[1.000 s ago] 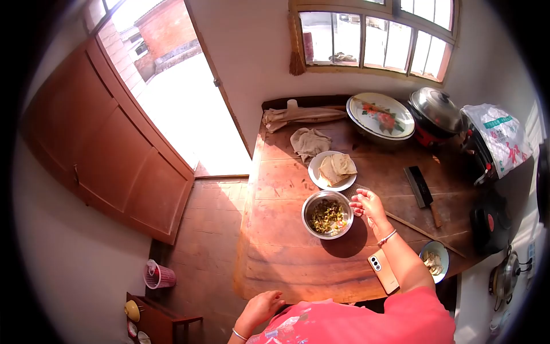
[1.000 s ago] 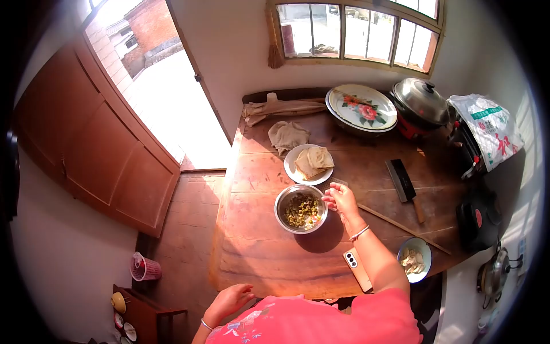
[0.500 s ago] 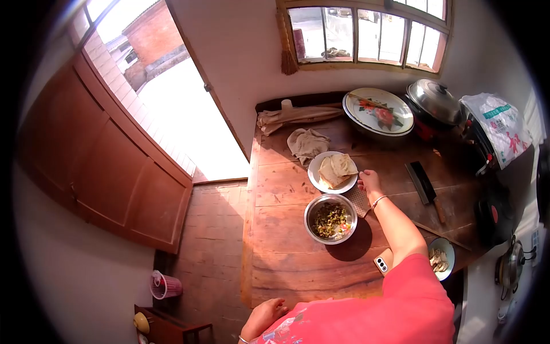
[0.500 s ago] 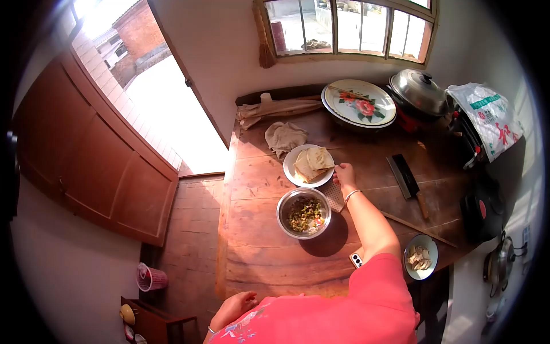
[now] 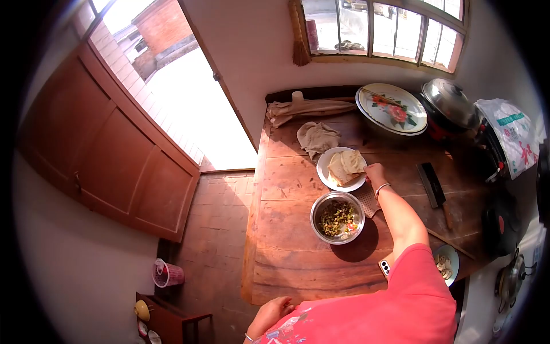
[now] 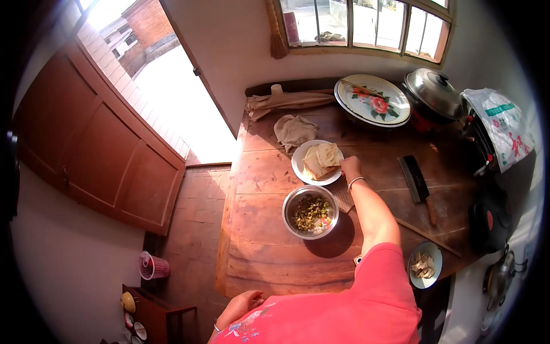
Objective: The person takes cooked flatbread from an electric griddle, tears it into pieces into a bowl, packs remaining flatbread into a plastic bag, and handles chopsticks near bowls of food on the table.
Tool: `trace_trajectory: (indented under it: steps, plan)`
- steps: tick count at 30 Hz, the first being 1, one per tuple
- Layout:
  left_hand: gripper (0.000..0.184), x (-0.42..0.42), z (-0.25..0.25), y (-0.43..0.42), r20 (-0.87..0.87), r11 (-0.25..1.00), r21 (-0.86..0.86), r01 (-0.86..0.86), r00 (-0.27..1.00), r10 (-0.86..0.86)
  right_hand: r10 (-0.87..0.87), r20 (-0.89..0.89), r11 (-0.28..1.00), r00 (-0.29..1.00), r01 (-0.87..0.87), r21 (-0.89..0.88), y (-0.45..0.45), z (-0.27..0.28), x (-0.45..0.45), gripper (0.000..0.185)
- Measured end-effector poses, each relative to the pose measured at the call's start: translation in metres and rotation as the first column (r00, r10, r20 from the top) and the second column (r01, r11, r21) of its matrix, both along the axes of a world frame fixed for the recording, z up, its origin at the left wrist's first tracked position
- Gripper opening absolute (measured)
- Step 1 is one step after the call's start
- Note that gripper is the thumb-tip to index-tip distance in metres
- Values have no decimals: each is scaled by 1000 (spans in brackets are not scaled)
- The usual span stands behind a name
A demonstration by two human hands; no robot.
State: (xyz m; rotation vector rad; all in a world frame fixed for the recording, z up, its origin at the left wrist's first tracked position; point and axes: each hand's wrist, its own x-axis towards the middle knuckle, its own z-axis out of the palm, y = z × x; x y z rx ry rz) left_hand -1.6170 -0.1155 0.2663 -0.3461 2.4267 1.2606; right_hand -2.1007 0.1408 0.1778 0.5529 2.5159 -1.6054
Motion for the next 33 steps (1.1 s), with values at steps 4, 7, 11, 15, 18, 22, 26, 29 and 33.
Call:
trace_trajectory:
  steps: [4, 7, 11, 15, 18, 22, 26, 29, 33]
  plan:
    - [34, -4, 4, 3, 15, 1000, -5, 2, 1000, -2, -18, -33, 999, 999, 17, -29, 0, -1, -3, 11]
    - [34, -3, 2, 2, 9, 999, -39, 37, 999, -37, -141, 18, 984, 990, 142, -111, -5, 7, 0, 13]
    - [30, -3, -1, 1, 37, 996, -44, 74, 997, -73, -196, 23, 947, 980, 196, -255, -7, 14, 4, 17]
    - [29, -6, 3, 2, 48, 997, -19, 69, 997, -68, -150, 15, 947, 989, 148, -286, -6, 16, 6, 20]
    - [33, -6, 0, 2, 24, 998, -20, 60, 998, -60, -72, 25, 948, 997, 76, -309, -5, 15, 11, 21]
    - [33, -2, -20, 0, 190, 985, 170, 21, 980, -54, -15, 25, 925, 1000, 24, -379, -11, 17, 24, 16]
    - [35, -13, 16, 16, 309, 965, 232, -123, 950, 47, 173, 3, 900, 985, -157, -407, -16, 20, 39, 10]
    - [35, -15, 22, 14, 107, 987, 100, 129, 984, -140, 253, 67, 922, 965, -220, -318, -19, 36, 49, 11]
    - [35, -3, -15, 3, 90, 986, 69, 151, 984, -157, 148, 3, 961, 989, -143, -238, -11, 22, 38, 12]
